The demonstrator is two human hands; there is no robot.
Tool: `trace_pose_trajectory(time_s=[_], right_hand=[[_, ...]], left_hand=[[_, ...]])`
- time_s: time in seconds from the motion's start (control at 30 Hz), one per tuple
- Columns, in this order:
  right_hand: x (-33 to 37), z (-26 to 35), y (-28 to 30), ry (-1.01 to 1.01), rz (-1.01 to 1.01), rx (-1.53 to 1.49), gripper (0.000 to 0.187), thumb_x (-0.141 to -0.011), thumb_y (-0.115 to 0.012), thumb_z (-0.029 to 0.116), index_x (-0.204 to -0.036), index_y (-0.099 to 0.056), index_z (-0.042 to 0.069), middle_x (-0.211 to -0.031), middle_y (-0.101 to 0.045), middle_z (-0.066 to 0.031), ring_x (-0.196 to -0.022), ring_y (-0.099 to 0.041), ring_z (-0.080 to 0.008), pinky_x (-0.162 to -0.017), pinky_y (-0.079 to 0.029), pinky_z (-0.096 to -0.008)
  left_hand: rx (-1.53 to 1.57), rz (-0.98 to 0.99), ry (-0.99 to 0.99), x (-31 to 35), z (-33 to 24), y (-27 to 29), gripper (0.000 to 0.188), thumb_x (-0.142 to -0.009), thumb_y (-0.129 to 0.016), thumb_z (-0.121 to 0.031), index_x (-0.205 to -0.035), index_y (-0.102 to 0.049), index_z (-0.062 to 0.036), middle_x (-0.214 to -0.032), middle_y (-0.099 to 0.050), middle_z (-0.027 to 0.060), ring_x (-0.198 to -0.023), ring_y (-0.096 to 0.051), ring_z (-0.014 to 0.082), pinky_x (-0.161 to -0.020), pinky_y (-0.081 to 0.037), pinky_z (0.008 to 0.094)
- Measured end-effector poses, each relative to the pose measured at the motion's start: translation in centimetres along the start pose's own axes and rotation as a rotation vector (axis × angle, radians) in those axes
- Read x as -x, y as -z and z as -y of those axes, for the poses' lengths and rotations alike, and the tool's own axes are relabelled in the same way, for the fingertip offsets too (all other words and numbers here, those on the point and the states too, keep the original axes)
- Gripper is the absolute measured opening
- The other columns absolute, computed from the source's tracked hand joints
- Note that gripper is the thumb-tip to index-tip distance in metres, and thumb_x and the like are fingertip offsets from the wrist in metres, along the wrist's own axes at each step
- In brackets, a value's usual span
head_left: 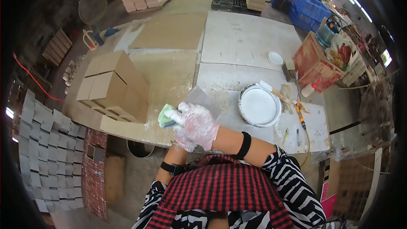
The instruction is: The person applies white liquid finish to wooden boxes using a cloth, then places each finished box on a nearby table.
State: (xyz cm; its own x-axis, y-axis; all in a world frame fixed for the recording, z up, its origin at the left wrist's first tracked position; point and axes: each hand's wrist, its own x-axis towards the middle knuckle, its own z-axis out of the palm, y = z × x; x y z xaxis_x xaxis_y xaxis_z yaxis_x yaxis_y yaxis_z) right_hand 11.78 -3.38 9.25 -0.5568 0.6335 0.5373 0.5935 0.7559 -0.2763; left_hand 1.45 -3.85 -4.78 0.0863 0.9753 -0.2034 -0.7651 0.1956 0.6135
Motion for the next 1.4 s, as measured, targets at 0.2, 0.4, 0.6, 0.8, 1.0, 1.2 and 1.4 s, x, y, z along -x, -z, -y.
trace_pose_trajectory(time_s=[0.2,0.4,0.6,0.8,1.0,1.2,1.4], right_hand=[[-0.7,-7.8,1.3,-0.691,-0.150,-0.362,0.026,-0.079,-0.061,0.016,-0.105,-0.060,0.011,-0.101,-0.062,-0.0069,-0.096,-0.058,-0.0263,-0.083,-0.047,-0.0320],[1.0,-4.4,2.7,-0.175,-0.174,-0.663,0.038,-0.075,-0.064,0.024,-0.111,-0.056,0.013,-0.103,-0.060,-0.0102,-0.101,-0.056,-0.0246,-0.085,-0.046,-0.0340],[1.7,-3.8,0.8,-0.175,-0.069,-0.118,0.037,-0.076,-0.064,0.024,-0.112,-0.057,0.016,-0.105,-0.062,-0.0058,-0.098,-0.057,-0.0212,-0.086,-0.045,-0.0322],[1.4,-8.4,3.0,-0.875,-0.277,-0.780,0.041,-0.082,-0.061,0.021,-0.118,-0.053,0.005,-0.115,-0.058,-0.0136,-0.102,-0.057,-0.0215,-0.086,-0.044,-0.0289],[3.1,-8.1,1.5,-0.873,-0.554,-1.044,0.043,-0.082,-0.062,0.015,-0.119,-0.048,-0.004,-0.113,-0.057,-0.0124,-0.104,-0.053,-0.0178,-0.089,-0.042,-0.0277],[4.3,-7.7,1.0,-0.830,-0.503,-1.020,0.047,-0.083,-0.061,0.016,-0.122,-0.046,-0.005,-0.116,-0.055,-0.0143,-0.107,-0.051,-0.0185,-0.092,-0.040,-0.0282],[5.0,-7.5,0.4,-0.919,-0.516,-1.143,0.052,-0.085,-0.059,0.014,-0.128,-0.038,-0.006,-0.120,-0.051,-0.0133,-0.109,-0.049,-0.0177,-0.093,-0.039,-0.0269]], left_hand=[[-0.014,-0.067,-0.025,3.8,-2.9,-5.5,0.043,-0.094,-0.041,-0.034,-0.128,-0.043,-0.0079,-0.121,-0.053,0.0086,-0.107,-0.056,0.0227,-0.088,-0.048,0.0360],[-0.076,0.007,-0.107,2.3,-3.0,-4.9,0.041,-0.095,-0.040,-0.034,-0.127,-0.045,-0.0087,-0.118,-0.055,0.0078,-0.106,-0.056,0.0218,-0.086,-0.048,0.0359],[0.038,0.046,-0.131,1.5,-1.3,-3.9,0.040,-0.095,-0.040,-0.033,-0.126,-0.045,-0.0081,-0.119,-0.054,0.0089,-0.107,-0.056,0.0238,-0.086,-0.049,0.0387],[0.018,-0.003,-0.062,3.1,-2.3,-5.9,0.044,-0.094,-0.041,-0.034,-0.127,-0.045,-0.0063,-0.123,-0.054,0.0101,-0.109,-0.054,0.0261,-0.092,-0.046,0.0414],[0.156,-0.045,-0.006,3.6,-4.3,-7.0,0.042,-0.093,-0.042,-0.032,-0.123,-0.048,-0.0032,-0.119,-0.056,0.0122,-0.107,-0.056,0.0268,-0.091,-0.047,0.0421],[0.193,0.049,-0.012,2.3,-2.8,-4.9,0.040,-0.092,-0.044,-0.029,-0.120,-0.049,-0.0019,-0.116,-0.056,0.0137,-0.103,-0.058,0.0270,-0.089,-0.048,0.0405],[0.171,0.059,-0.095,2.3,-3.6,-6.5,0.044,-0.094,-0.040,-0.038,-0.121,-0.049,-0.0039,-0.115,-0.056,0.0131,-0.103,-0.057,0.0278,-0.087,-0.049,0.0413]])
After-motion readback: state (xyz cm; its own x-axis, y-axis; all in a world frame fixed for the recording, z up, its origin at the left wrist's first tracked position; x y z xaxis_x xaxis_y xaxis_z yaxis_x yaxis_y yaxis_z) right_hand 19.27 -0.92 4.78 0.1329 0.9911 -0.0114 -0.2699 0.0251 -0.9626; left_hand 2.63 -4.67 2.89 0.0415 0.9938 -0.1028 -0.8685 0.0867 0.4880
